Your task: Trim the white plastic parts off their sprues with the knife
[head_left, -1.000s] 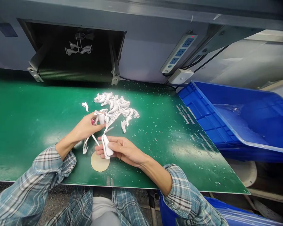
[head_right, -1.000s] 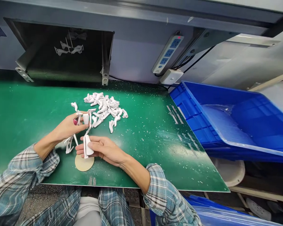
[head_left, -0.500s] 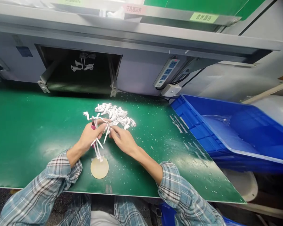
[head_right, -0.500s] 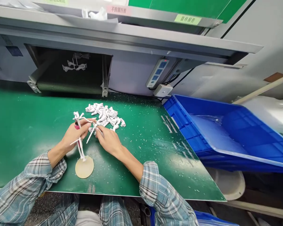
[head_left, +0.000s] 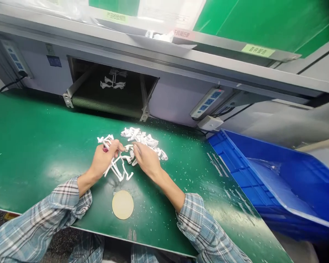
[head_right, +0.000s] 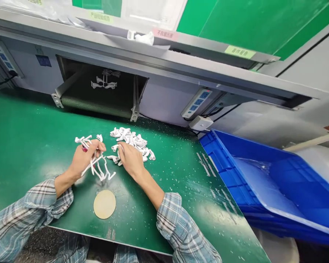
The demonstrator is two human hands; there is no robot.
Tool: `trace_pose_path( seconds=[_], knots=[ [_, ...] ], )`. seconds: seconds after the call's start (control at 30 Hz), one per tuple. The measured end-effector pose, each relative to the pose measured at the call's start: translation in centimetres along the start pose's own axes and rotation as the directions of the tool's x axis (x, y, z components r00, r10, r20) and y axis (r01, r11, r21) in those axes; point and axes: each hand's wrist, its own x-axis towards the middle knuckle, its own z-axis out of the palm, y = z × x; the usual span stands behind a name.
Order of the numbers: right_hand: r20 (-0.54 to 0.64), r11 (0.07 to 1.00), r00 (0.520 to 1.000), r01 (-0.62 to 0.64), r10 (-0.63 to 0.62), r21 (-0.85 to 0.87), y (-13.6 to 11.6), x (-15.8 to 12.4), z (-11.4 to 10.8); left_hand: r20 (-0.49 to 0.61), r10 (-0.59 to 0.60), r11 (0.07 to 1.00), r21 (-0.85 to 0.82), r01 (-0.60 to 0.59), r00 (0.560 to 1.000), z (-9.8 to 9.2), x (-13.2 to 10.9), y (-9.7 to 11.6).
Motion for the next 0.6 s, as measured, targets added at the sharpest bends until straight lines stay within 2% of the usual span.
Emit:
trace_pose_path(
  seconds=[0.07,0.13,0.2,0.27,0.4,0.47,0.53,0.6],
  knots=[
    [0.003,0.995,0.999,0.05,-0.049,-0.085,0.7,1.8,-0.8,0.0,-0.098,0.993,-0.072,0.098,0.995,-2.1,1.0,0.1],
    [0.004,0.985,0.995,0.097,-0.098,-0.146,1.2,5.2,-1.8,0.007,-0.192,0.973,-0.13,0.192,0.981,-4.5,1.8,-0.1],
    [0.004,0.973,0.989,0.147,-0.149,-0.179,1.3,10.4,-2.6,0.001,-0.246,0.956,-0.163,0.243,0.969,-6.5,2.2,-0.5],
    [0.002,0.964,0.983,0.182,-0.185,-0.193,1.1,17.3,-2.9,-0.009,-0.307,0.933,-0.202,0.299,0.952,-7.9,2.3,-0.9],
    [0.013,0.96,0.983,0.179,-0.181,-0.217,1.0,32.6,-1.6,-0.019,-0.43,0.88,-0.233,0.414,0.903,-8.3,2.2,-1.3],
    [0.044,0.962,0.987,0.161,-0.155,-0.222,1.6,38.8,-0.6,-0.021,-0.464,0.864,-0.229,0.448,0.885,-8.1,2.2,-1.4],
    [0.093,0.965,0.986,0.154,-0.136,-0.212,2.7,43.3,0.3,-0.011,-0.503,0.84,-0.24,0.486,0.864,-7.9,2.3,-1.8],
    [0.151,0.967,0.978,0.174,-0.146,-0.186,4.0,46.0,0.8,-0.007,-0.544,0.813,-0.249,0.525,0.839,-8.0,2.4,-2.1]
  ],
)
